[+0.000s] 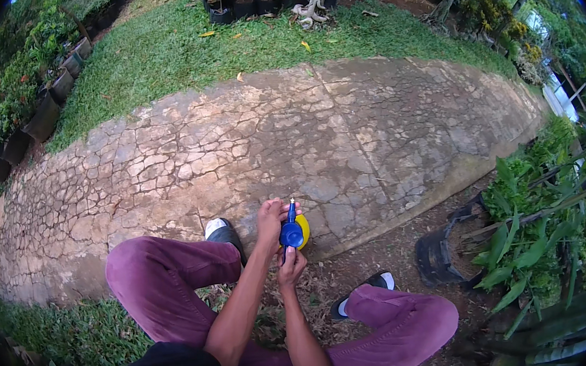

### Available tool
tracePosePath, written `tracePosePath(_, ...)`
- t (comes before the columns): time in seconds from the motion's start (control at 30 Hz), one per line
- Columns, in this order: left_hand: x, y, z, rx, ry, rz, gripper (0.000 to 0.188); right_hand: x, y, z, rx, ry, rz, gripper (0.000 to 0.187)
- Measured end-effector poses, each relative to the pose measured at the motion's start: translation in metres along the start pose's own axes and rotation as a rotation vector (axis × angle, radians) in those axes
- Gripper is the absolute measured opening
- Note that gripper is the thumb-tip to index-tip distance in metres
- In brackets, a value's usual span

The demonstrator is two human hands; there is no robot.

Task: The person sits on a paved path and assembles a handheld garden sprayer. They attach the blue nozzle to the yellow tank, insert a thin metal rod into the nozzle, and test the device by spraying a fine mist onto the ground.

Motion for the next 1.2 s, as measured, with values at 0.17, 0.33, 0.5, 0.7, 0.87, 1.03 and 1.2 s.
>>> tracePosePath(0.17, -0.006, -0.003, -0.003, -0.067, -0.032, 0.036, 0.019, 0.003, -0.004, 0.002, 0.000, 0.016, -0.003, 0.049)
tracePosePath(0.33, -0.009, -0.007, -0.013, -0.126, -0.039, 0.019, 0.020, 0.007, -0.002, 0.002, -0.063, 0.038, 0.062, 0.045)
tracePosePath(0.5, -0.009, -0.006, -0.010, -0.100, -0.054, 0.038, 0.019, 0.008, -0.003, 0.005, -0.022, 0.021, 0.041, 0.043)
tracePosePath(0.7, -0.003, -0.006, -0.005, -0.110, -0.045, 0.034, 0.019, 0.005, -0.007, 0.009, -0.048, -0.066, -0.069, 0.046)
tracePosePath(0.87, 0.002, -0.003, -0.001, -0.141, -0.022, 0.028, 0.017, 0.002, -0.006, 0.011, -0.028, -0.107, -0.083, 0.046)
tracePosePath(1.03, 0.002, 0.001, -0.005, -0.178, -0.005, 0.118, 0.015, 0.002, -0.004, 0.009, -0.052, -0.068, -0.060, 0.045)
tracePosePath(1.2, -0.004, -0.002, -0.008, -0.138, -0.133, 0.011, 0.018, 0.015, -0.005, 0.012, -0.079, 0.027, 0.024, 0.046)
Point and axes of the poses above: each hand's wrist, its own z-axis towards the middle knuckle, its own x-axis out of the back of the hand, y = z × x, the point moved 1 cm from there along z, towards the middle knuckle, and after that the axes turned 4 degrees about z, right-handed, at the moved point
